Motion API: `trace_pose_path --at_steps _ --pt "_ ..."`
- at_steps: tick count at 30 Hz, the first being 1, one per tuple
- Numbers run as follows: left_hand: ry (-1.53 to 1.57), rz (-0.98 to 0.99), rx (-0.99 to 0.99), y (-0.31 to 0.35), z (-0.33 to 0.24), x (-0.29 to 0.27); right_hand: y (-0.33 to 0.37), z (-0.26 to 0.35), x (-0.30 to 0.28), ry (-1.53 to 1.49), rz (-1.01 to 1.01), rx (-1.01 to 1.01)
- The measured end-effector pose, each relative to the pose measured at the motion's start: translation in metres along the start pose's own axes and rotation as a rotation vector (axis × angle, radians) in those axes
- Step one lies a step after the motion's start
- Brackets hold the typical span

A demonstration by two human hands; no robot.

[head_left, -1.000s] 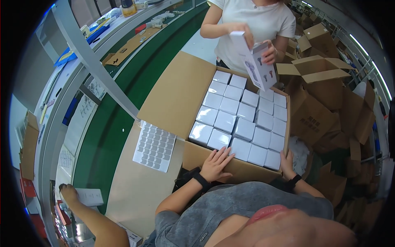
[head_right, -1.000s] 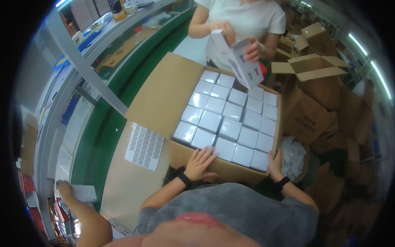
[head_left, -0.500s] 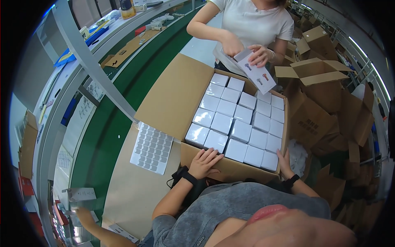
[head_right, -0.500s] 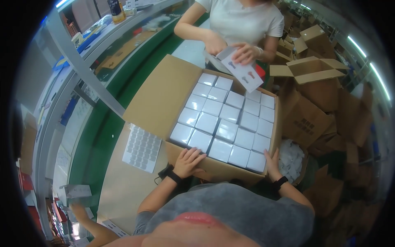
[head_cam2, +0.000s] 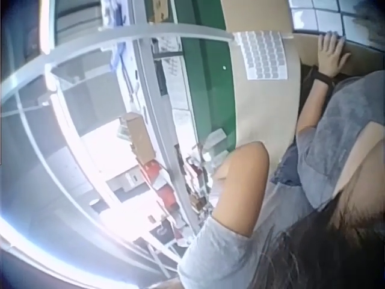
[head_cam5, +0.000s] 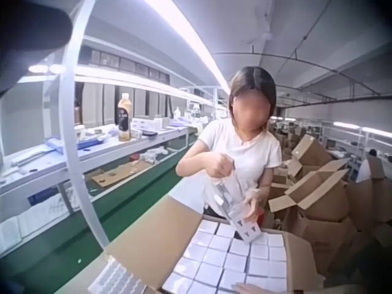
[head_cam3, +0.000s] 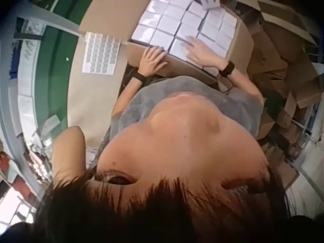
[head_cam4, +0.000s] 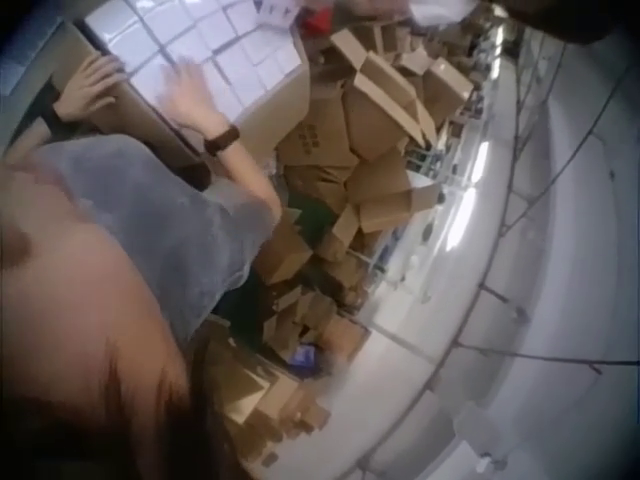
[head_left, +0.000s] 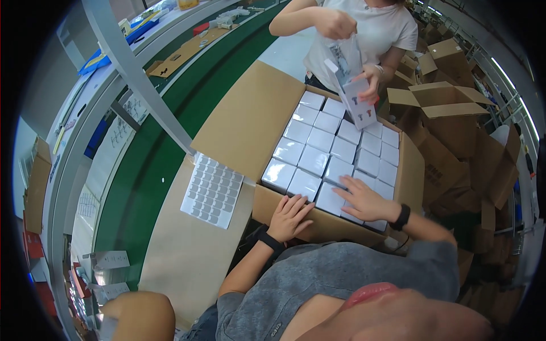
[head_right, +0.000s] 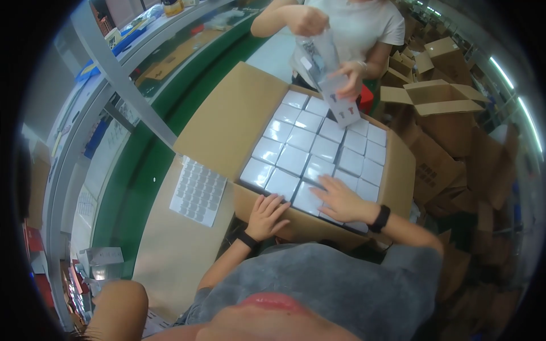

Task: The person removes a white box from a cardboard carton, takes out a blue device wrapped in plastic, and unwraps it. They then place the device back into the white box and return the box to the carton.

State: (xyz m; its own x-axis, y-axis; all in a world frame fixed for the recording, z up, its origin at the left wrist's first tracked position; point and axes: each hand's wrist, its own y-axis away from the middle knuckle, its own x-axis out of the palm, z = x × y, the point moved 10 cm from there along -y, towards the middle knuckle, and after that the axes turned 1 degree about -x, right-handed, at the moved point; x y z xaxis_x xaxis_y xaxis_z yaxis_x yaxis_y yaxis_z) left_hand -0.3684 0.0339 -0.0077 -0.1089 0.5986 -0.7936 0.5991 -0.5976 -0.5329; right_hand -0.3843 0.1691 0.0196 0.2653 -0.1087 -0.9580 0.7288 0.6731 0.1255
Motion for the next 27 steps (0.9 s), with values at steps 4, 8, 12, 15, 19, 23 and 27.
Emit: trace_pose_path --at_steps 4,8,12,15,19,23,27 --pt "0.163 -0.097 -0.174 -0.005 0.002 -0.019 -0.017 0.017 0.023 0.103 0.001 -0.129" --pt "0.247 -0.206 -0.296 0.011 0.001 -0.043 -0.018 0.018 0.024 0.149 0.001 -0.126" --pt "0.221 -0.25 -0.348 0.026 -0.005 -0.062 -0.027 0.019 0.02 0.205 -0.01 -0.132" --pt "0.227 -0.265 -0.364 0.032 -0.012 -0.067 -0.047 0.02 0.012 0.169 0.104 -0.024" --pt "0.233 -0.277 -0.335 0.033 -0.023 -0.086 -0.048 0.011 0.002 0.042 0.109 0.064" --pt "0.263 -0.35 -0.361 0.043 -0.009 -0.127 -0.031 0.071 -0.118 -0.092 -0.233 -0.132" --pt "0.746 -0.276 -0.241 0.009 0.003 -0.174 -0.005 0.18 -0.202 -0.018 -0.178 -0.528"
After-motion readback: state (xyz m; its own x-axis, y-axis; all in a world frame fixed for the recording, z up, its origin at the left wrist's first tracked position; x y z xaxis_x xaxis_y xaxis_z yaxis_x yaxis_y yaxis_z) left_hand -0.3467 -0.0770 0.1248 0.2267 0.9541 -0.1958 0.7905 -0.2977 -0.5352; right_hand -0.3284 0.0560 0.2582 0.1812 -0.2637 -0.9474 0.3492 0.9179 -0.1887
